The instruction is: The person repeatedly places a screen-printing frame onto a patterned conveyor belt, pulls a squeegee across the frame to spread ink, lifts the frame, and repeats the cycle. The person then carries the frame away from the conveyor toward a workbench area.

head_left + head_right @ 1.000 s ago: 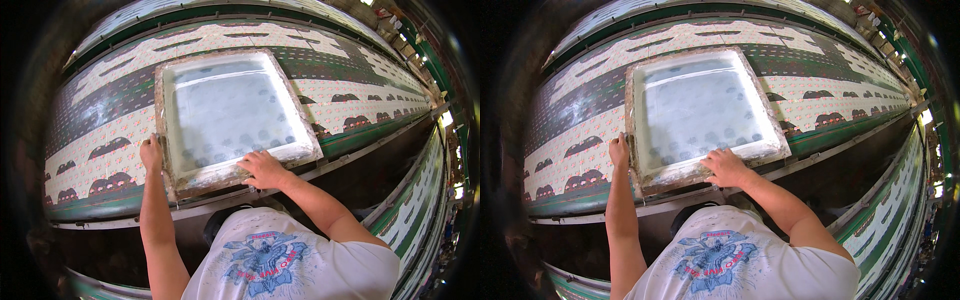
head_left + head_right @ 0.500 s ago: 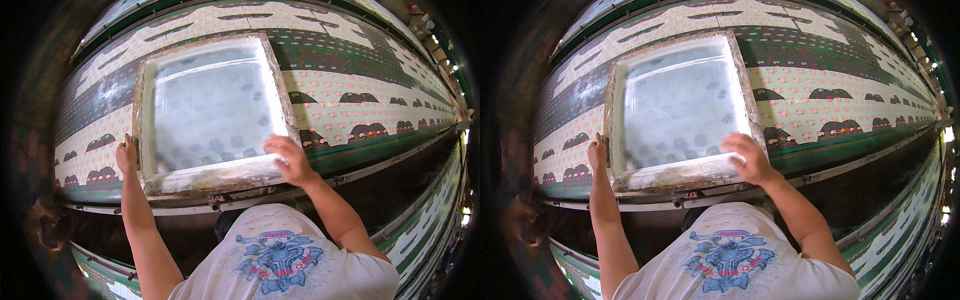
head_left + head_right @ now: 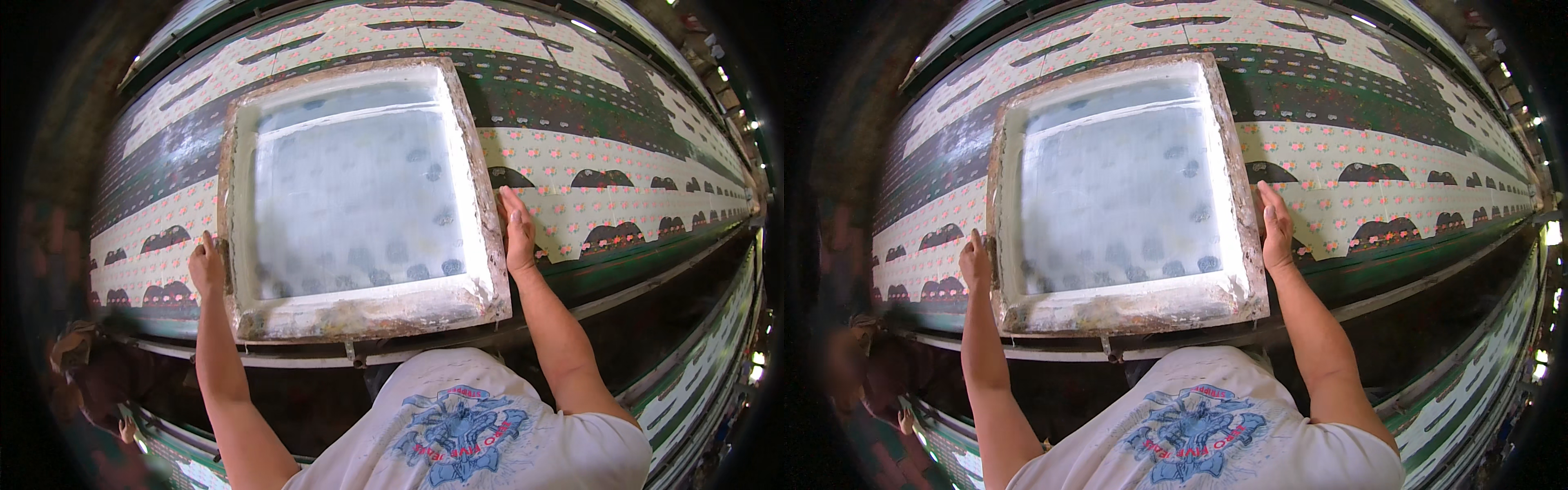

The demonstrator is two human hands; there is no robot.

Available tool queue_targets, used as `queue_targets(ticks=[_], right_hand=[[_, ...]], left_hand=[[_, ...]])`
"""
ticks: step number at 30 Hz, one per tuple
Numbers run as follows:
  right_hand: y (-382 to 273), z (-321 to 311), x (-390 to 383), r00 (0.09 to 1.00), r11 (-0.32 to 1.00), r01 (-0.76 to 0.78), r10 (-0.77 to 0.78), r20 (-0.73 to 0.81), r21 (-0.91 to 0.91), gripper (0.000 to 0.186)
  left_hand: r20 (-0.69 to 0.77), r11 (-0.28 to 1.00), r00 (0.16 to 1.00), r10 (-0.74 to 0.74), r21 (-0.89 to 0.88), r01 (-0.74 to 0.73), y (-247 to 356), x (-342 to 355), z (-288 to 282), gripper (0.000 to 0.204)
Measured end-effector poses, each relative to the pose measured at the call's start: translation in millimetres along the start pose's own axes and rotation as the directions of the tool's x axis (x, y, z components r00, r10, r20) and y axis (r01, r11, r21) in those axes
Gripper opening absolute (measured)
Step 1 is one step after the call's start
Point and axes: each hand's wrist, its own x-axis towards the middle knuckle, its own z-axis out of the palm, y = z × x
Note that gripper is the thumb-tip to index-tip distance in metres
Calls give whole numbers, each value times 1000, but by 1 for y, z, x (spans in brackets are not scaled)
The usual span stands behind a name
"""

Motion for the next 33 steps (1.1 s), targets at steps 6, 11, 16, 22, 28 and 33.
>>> queue_targets(ticks=[6,11,16,22,28,33], right_hand=[[19,16,2,990,962,-55,86,-107,266,67],[12,14,2,968,913,-183,233,-99,365,77],[-1,0,19,966,892,-183,241,-92,413,80],[-60,-11,41,973,817,-176,230,-30,548,67],[-93,-114,81,979,904,-202,194,59,376,83],[-118,-245,116,980,959,-196,183,83,205,78]], left_hand=[[44,975,999,9,-222,1,-21,13,11,90],[111,938,993,-40,-338,76,-21,26,19,87],[134,857,990,-48,-503,110,-16,27,41,72],[102,809,983,-153,-558,184,-11,38,38,74],[360,619,904,-230,-663,421,55,-6,15,105],[543,402,830,-130,-737,544,168,-83,28,103]])
